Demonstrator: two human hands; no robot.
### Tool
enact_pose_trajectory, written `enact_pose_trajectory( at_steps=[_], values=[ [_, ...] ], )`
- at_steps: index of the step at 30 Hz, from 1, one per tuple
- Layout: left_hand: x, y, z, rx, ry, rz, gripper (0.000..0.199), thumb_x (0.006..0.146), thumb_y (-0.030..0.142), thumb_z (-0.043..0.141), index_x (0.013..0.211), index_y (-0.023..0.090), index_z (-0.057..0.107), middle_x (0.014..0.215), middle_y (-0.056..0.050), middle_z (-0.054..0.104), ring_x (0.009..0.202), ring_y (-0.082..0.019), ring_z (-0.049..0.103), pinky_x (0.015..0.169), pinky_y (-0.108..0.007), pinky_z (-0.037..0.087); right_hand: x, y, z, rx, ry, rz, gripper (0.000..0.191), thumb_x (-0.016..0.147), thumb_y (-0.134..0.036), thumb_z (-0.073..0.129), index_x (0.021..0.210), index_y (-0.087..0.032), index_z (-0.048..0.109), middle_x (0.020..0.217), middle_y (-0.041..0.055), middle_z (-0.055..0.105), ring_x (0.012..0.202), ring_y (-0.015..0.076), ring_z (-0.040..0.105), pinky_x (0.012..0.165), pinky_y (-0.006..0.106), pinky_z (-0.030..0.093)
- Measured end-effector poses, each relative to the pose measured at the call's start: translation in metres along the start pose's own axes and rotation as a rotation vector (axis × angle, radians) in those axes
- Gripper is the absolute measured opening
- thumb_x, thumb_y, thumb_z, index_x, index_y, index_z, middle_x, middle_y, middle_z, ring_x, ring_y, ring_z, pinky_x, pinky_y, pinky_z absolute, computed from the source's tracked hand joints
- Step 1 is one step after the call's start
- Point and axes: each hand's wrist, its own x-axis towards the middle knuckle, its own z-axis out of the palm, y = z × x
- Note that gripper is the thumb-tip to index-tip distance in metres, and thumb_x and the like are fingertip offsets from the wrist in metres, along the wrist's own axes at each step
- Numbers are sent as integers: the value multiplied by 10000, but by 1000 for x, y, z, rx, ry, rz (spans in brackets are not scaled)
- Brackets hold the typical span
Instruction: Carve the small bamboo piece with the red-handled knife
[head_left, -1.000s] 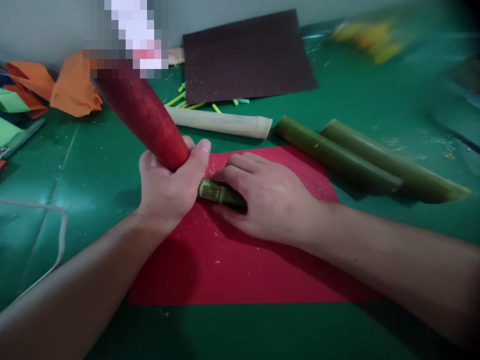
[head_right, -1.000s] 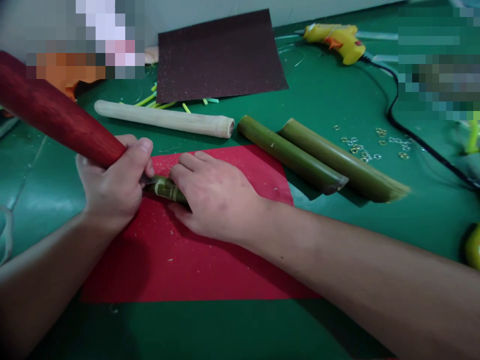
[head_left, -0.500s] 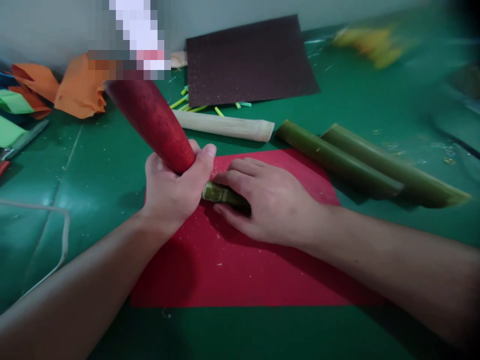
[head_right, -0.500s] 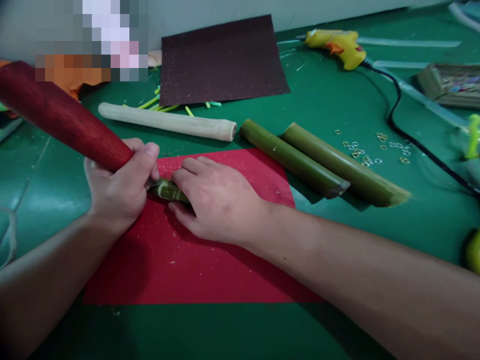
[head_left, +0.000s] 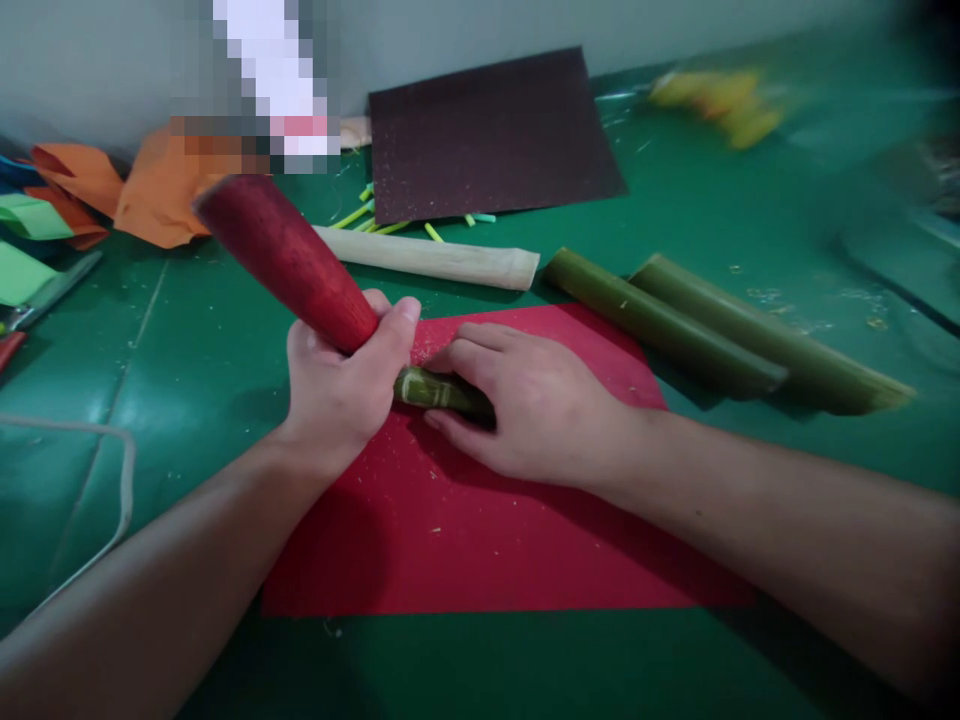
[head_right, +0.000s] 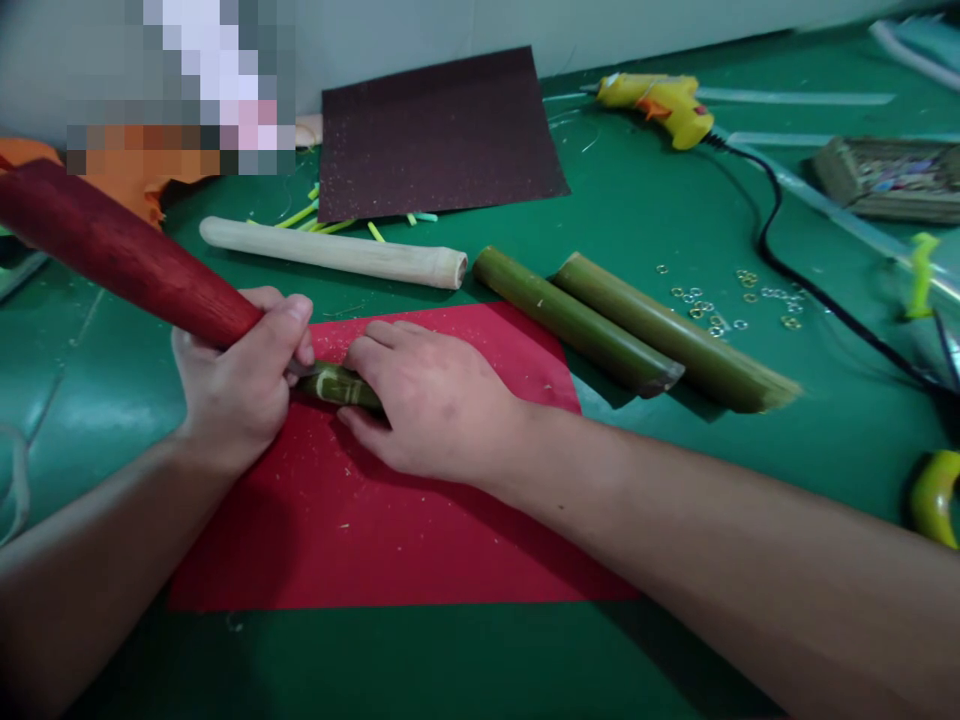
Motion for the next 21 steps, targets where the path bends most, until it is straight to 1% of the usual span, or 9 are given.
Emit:
enact_pose_trajectory(
  at_steps=[4,10,14,18,21],
  values=[
    [0,-2,1,19,-28,42,427,871,208,691,503,209,475,465,38,404,424,-88,356,419,-270,341,1,1,0,4,-2,-11,287,912,-335,610,1053,-112,722,987,116,737,909,238,623,759,343,432],
    [0,-2,-1,42,-32,39,448,864,238,706,498,205,451,469,38,394,427,-81,351,421,-270,330,1,1,0,9,-16,-1,265,906,-336,609,1029,-123,708,967,111,731,908,238,625,761,343,435],
    [-1,0,-3,60,-57,12,430,848,205,679,485,200,449,461,37,395,444,-83,341,415,-263,308,1,2,-1,40,-39,12,275,901,-343,604,1035,-125,703,985,120,729,935,251,634,773,351,449],
    [-2,2,-3,75,-53,28,390,799,158,663,471,194,455,464,36,421,457,-80,363,426,-255,303,2,4,-2,77,-53,10,284,901,-339,606,1060,-123,698,1050,135,731,983,260,639,810,361,461],
    [-2,2,-2,50,-42,30,396,831,175,652,483,198,465,460,40,424,439,-78,363,426,-259,316,2,4,-2,63,-36,15,240,893,-341,609,979,-132,689,950,112,715,894,238,618,761,349,438]
  ],
)
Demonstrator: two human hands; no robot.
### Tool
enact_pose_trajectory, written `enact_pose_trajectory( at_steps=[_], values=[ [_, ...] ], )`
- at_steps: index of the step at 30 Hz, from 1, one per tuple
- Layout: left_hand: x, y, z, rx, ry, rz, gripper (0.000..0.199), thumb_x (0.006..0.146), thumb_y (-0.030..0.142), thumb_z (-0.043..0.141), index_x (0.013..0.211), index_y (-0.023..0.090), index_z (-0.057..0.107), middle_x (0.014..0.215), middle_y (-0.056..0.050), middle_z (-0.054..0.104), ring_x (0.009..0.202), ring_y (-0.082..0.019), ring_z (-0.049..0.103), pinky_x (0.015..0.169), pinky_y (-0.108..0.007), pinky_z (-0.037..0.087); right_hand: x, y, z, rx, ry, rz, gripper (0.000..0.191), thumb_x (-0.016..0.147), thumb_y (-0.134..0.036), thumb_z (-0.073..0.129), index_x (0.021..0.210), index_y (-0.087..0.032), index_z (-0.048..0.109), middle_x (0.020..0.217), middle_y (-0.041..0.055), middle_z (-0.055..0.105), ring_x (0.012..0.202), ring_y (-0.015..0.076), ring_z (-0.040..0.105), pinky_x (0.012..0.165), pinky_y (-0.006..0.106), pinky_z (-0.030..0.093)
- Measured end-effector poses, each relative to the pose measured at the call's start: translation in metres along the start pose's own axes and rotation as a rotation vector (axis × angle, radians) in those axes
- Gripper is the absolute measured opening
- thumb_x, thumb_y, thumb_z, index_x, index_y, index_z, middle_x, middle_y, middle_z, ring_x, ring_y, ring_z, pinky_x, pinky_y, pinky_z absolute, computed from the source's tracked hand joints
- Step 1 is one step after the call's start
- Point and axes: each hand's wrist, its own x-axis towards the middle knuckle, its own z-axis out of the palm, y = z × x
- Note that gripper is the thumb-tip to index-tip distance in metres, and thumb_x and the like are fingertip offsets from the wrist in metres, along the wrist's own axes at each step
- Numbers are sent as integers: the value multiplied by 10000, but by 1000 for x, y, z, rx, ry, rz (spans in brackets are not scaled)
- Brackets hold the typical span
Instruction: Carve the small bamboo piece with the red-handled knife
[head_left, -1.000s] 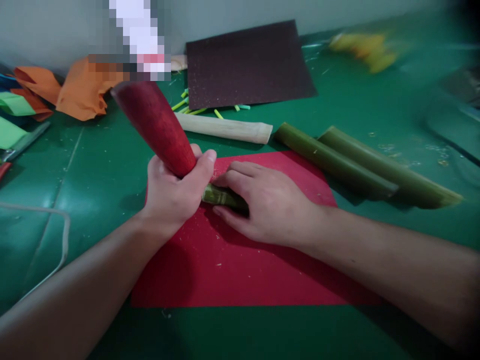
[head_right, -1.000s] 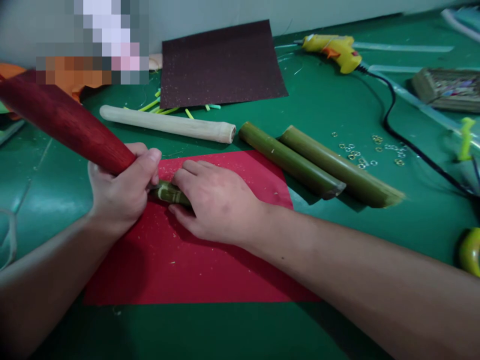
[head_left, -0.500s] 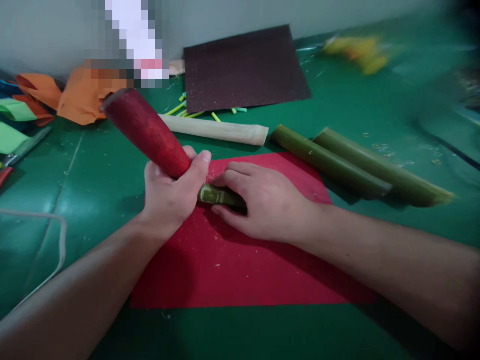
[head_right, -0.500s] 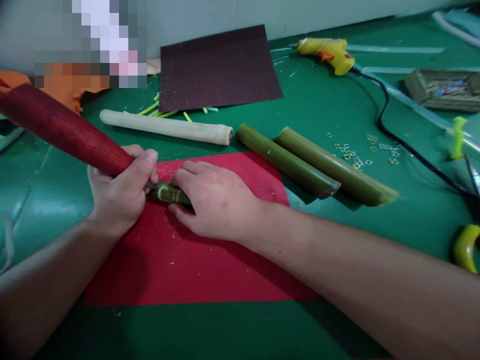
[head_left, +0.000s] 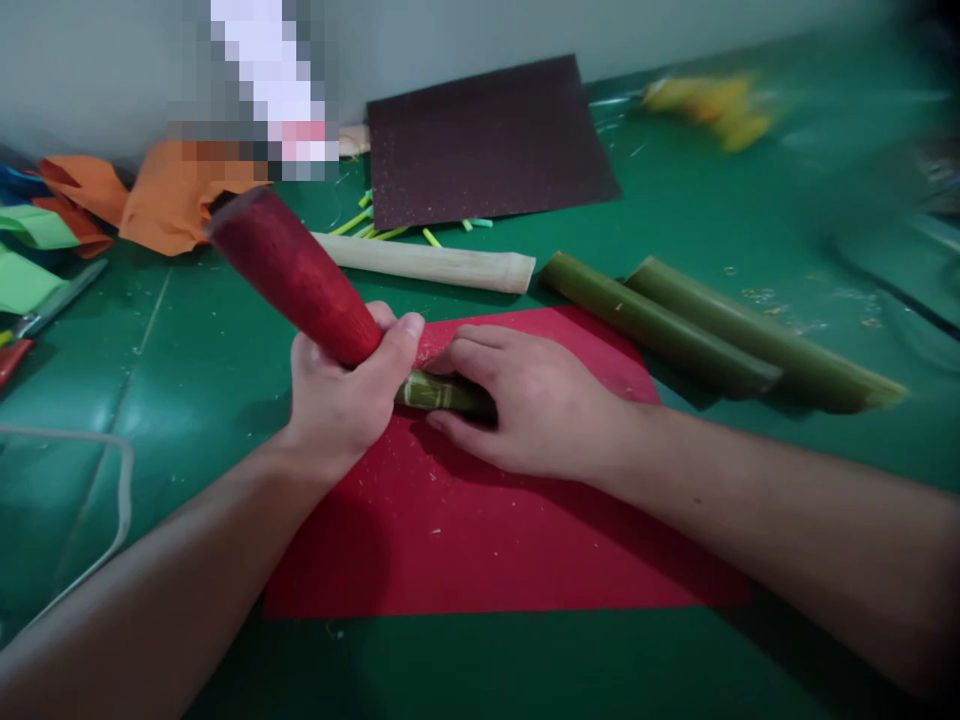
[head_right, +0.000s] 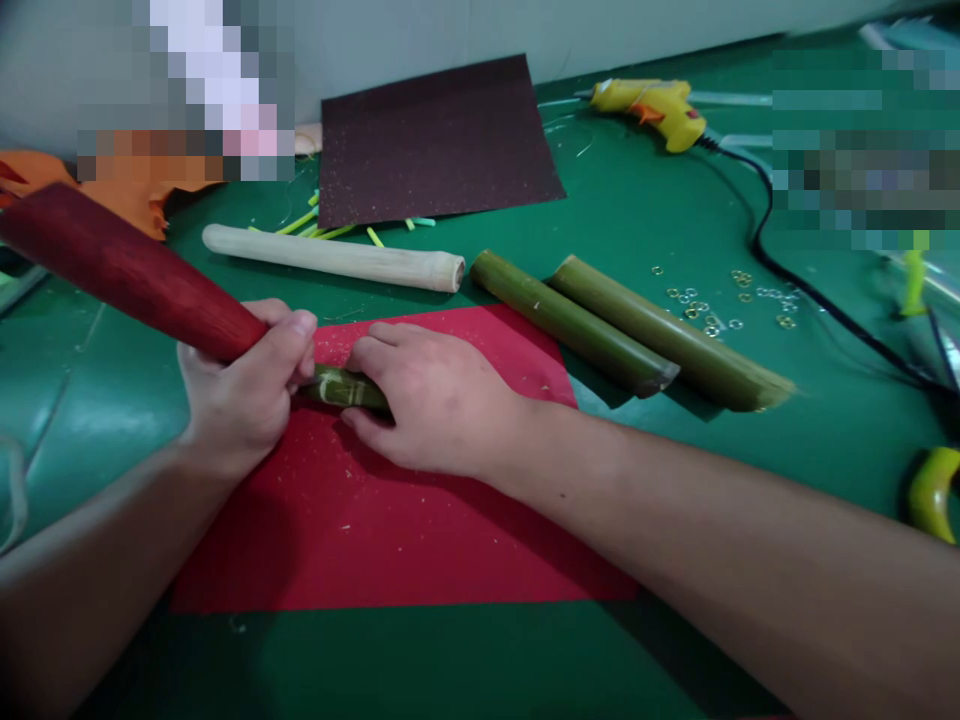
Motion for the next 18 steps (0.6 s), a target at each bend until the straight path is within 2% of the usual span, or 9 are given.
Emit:
enact_pose_trajectory(
  at_steps=[3,8,15,18],
  values=[
    [1,-1,0,-16,-11,10,429,862,192,656,486,201,447,460,41,405,433,-82,352,432,-265,334,0,0,0,-2,7,8,233,886,-345,609,947,-134,688,894,97,699,842,226,599,729,344,421],
    [0,-2,-2,-44,-43,-12,426,854,193,666,484,193,454,471,36,423,451,-77,353,433,-257,334,0,0,1,16,-7,15,301,896,-344,604,1063,-117,711,1020,128,733,963,257,638,810,363,463],
    [1,1,1,-10,18,-34,408,838,204,685,483,193,484,457,49,429,432,-65,367,426,-237,336,0,0,1,3,-14,19,306,902,-344,602,1067,-114,719,1029,132,739,968,264,654,812,365,474],
    [1,1,2,28,8,-47,390,857,220,703,517,193,516,476,54,445,449,-67,387,443,-228,358,1,0,1,-1,-5,1,322,908,-340,593,1084,-107,728,1016,129,741,966,267,658,810,368,477]
  ],
)
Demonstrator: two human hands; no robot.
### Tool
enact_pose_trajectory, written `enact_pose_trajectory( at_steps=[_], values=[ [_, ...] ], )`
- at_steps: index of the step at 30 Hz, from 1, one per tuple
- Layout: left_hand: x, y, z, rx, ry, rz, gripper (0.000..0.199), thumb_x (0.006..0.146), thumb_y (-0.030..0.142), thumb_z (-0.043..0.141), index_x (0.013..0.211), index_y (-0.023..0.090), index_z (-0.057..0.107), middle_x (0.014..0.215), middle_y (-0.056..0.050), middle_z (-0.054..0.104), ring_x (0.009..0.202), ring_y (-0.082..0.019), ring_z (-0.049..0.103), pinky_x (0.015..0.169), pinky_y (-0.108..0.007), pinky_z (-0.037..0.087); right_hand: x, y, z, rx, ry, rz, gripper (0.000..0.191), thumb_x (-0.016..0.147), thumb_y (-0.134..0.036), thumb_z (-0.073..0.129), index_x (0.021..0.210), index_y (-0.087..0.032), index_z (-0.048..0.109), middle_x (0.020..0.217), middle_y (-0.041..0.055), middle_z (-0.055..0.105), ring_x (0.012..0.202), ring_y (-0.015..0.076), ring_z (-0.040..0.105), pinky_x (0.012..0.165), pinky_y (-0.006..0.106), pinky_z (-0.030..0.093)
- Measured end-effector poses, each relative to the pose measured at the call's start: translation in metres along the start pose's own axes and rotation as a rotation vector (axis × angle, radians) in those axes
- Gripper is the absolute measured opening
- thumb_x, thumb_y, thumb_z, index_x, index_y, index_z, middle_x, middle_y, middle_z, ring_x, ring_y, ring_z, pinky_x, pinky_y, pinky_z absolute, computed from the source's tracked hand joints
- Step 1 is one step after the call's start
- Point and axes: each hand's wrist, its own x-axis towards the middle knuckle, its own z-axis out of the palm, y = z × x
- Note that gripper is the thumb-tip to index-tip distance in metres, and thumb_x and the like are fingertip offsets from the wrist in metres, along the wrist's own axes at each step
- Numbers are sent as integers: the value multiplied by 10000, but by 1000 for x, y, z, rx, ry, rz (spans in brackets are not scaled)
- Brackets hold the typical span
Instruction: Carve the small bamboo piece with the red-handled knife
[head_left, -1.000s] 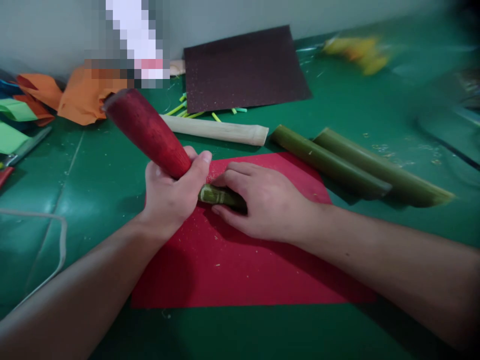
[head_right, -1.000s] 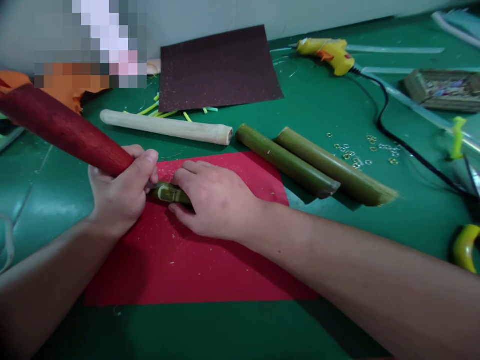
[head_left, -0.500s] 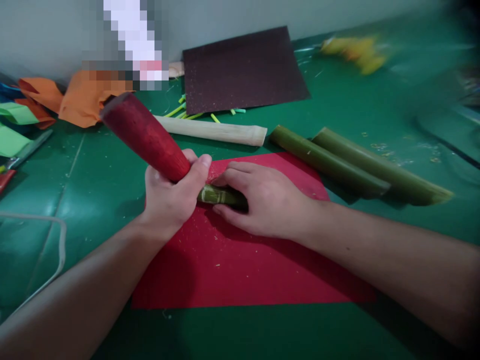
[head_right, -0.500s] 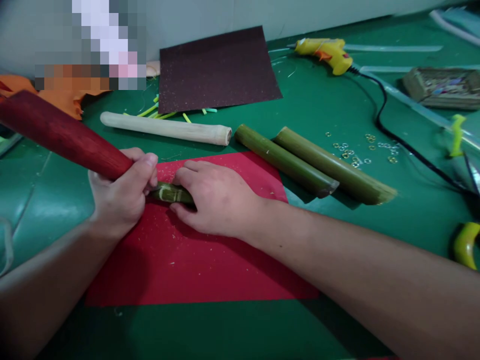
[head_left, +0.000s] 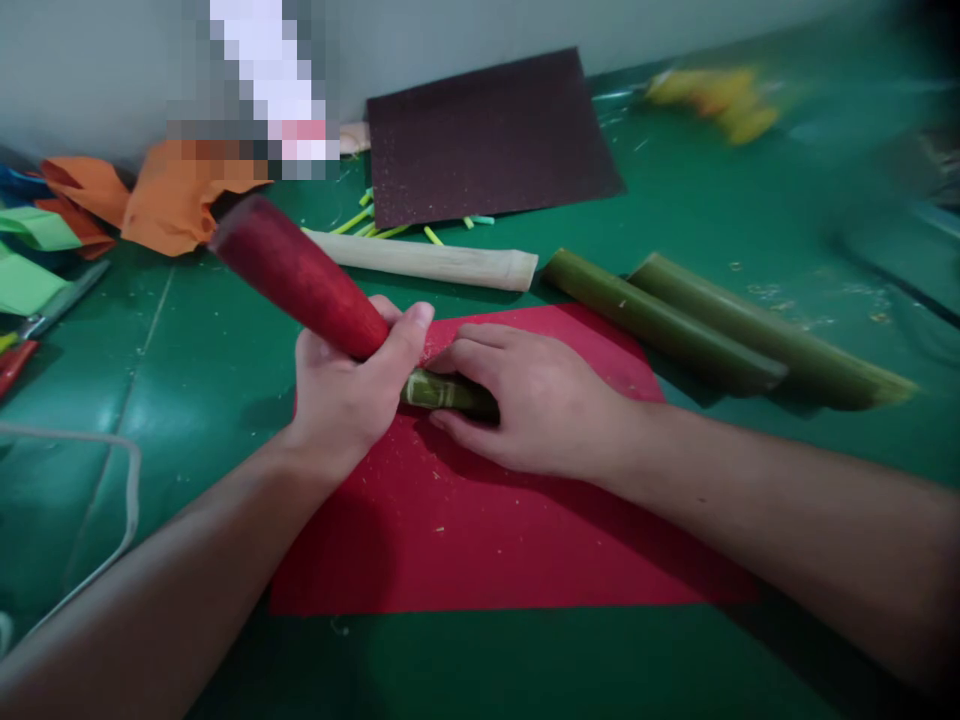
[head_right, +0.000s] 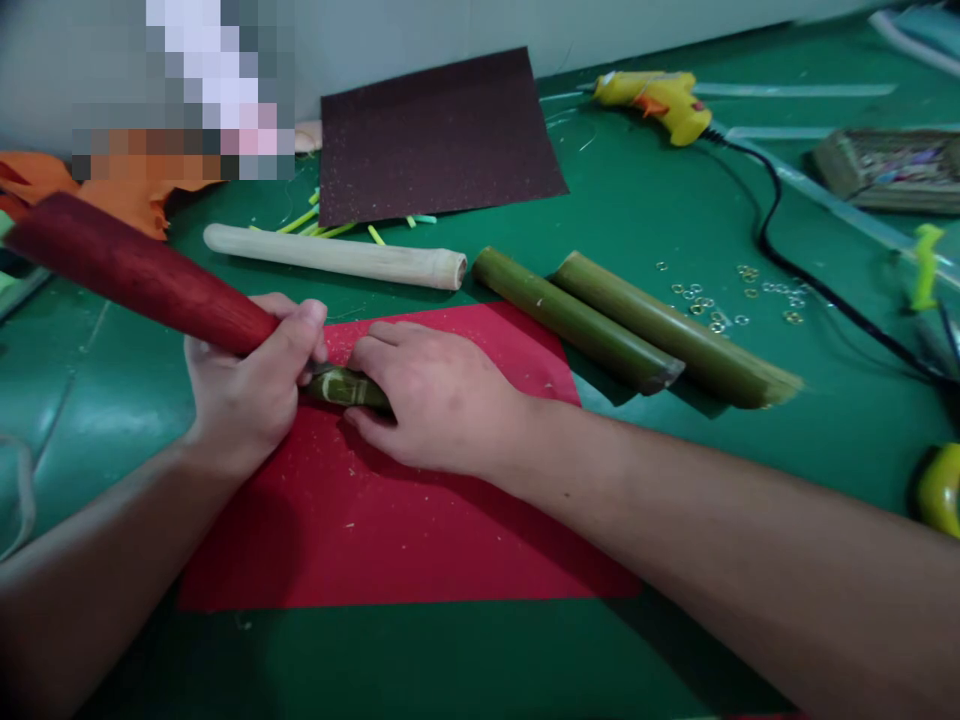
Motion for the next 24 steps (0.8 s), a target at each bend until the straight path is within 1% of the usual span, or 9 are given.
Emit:
enact_pose_trajectory(
  at_steps=[2,7,11,14,19,24],
  values=[
    [0,0,0,16,-14,10,392,870,223,708,529,194,516,487,53,447,458,-71,396,455,-229,369,0,0,0,-1,9,-8,328,907,-336,589,1085,-101,733,1005,127,741,956,267,658,805,370,478],
    [0,-1,-2,-9,-22,49,465,879,196,682,493,193,425,458,52,392,424,-68,359,427,-235,335,-1,1,0,-8,30,-31,328,898,-329,604,1068,-83,739,991,128,744,922,256,656,788,363,479],
    [0,-1,-2,-21,-40,40,451,856,198,673,484,189,418,465,48,398,440,-64,361,428,-224,331,-2,3,1,-7,32,-43,354,900,-326,596,1108,-78,740,1003,133,746,954,271,663,811,377,493],
    [-1,-2,-2,-10,-28,30,457,842,234,692,480,187,417,469,47,409,446,-62,365,431,-220,337,-2,3,2,-8,32,-47,358,904,-334,594,1107,-79,744,1000,134,747,959,277,666,822,385,498],
    [-1,-1,0,-10,26,-11,388,825,242,729,512,195,505,483,51,452,454,-68,392,443,-222,373,-2,2,1,1,19,-29,363,902,-327,598,1134,-88,743,1026,131,753,985,284,676,829,381,494],
    [-1,-2,1,18,45,-3,357,858,281,760,572,204,561,538,47,522,479,-81,458,481,-234,421,0,2,1,-23,43,-53,313,888,-320,614,1042,-81,743,956,121,743,909,259,662,766,357,468]
  ],
)
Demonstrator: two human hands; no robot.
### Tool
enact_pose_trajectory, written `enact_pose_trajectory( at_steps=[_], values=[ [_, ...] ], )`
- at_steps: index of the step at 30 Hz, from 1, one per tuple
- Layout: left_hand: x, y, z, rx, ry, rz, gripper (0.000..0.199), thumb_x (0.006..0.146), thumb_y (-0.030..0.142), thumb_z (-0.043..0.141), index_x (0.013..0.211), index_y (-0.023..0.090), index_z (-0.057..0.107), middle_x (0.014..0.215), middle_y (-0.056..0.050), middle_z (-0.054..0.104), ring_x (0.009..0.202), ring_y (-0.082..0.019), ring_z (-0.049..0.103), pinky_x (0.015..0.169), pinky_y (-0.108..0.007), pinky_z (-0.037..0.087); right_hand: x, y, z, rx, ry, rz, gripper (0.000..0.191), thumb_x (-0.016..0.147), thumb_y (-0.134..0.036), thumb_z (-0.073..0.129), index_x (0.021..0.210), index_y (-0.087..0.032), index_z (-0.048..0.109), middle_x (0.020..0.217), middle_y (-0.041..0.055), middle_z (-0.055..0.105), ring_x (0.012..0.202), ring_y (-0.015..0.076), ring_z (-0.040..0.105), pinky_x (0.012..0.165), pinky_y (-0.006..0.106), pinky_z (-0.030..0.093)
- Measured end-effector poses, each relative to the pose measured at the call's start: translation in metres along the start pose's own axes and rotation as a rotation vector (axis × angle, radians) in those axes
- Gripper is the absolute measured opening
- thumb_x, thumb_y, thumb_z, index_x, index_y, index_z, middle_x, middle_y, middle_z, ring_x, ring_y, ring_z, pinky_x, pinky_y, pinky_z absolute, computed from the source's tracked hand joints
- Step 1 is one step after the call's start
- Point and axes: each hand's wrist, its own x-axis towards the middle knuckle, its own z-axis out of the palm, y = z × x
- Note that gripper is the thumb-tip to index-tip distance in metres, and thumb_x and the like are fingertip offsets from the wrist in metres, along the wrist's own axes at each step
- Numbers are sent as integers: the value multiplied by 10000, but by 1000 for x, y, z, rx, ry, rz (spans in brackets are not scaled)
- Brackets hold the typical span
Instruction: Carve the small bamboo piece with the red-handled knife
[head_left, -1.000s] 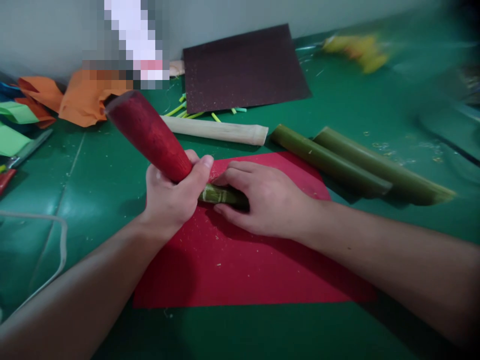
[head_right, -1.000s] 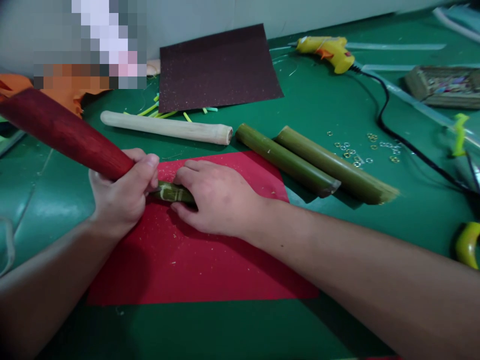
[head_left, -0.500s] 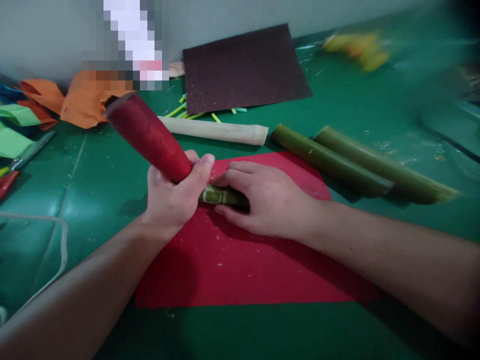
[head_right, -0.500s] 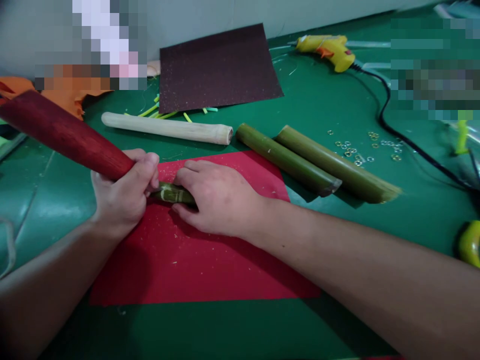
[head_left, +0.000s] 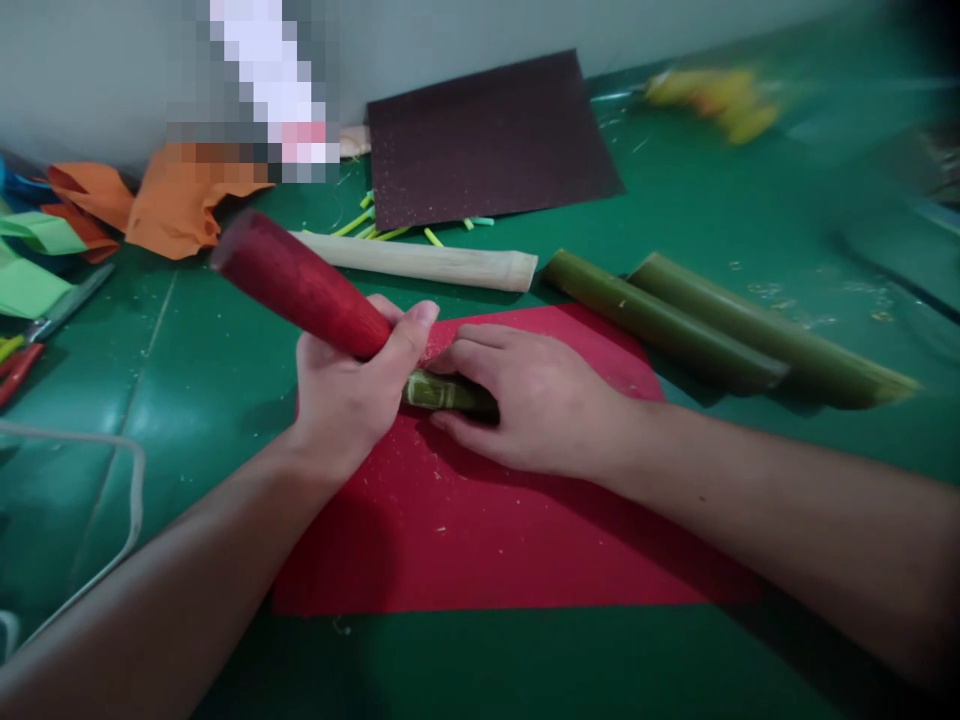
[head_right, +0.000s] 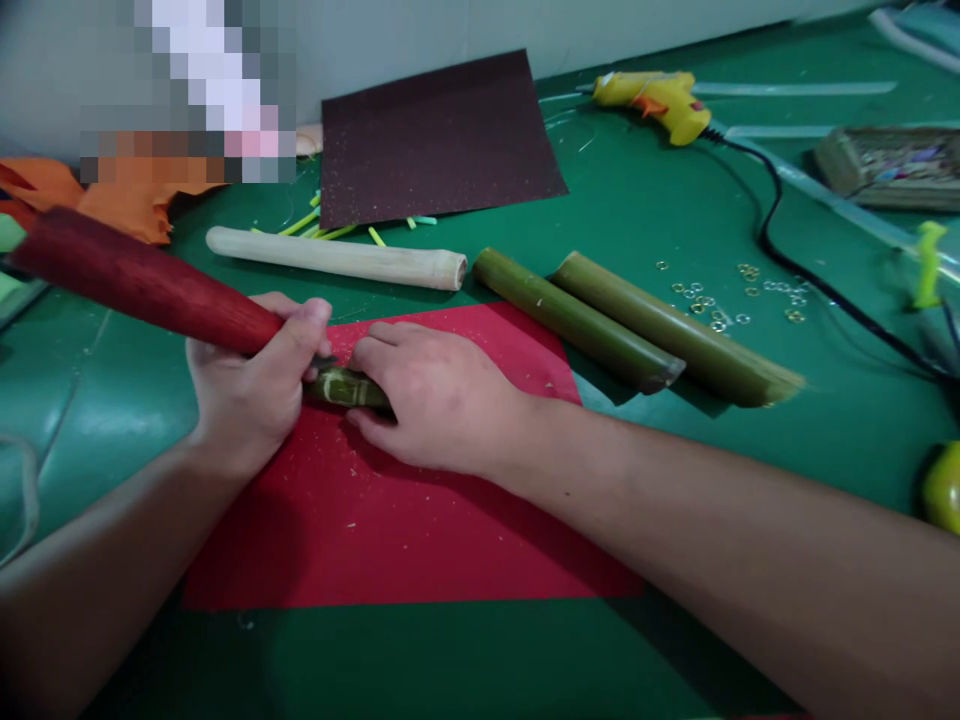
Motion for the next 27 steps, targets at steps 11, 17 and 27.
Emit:
enact_pose_trajectory(
  at_steps=[11,17,27],
  values=[
    [0,4,-2,-51,-66,7,440,831,186,677,464,193,434,450,46,419,424,-62,364,420,-225,342,-1,2,1,28,-6,-8,359,894,-318,601,1116,-71,738,1004,136,749,967,271,673,817,370,498],
    [-1,6,-3,-35,-53,-26,419,818,233,709,477,195,468,464,46,443,441,-66,379,432,-218,371,-1,2,1,5,-15,-4,362,896,-329,604,1133,-87,732,1024,138,749,981,281,669,827,379,501],
    [0,0,-1,-22,35,5,348,843,268,736,552,209,554,531,46,528,467,-73,457,468,-243,415,-1,2,1,-61,24,-51,268,891,-311,636,1037,-109,734,877,89,695,859,223,608,733,326,429]
  ],
)
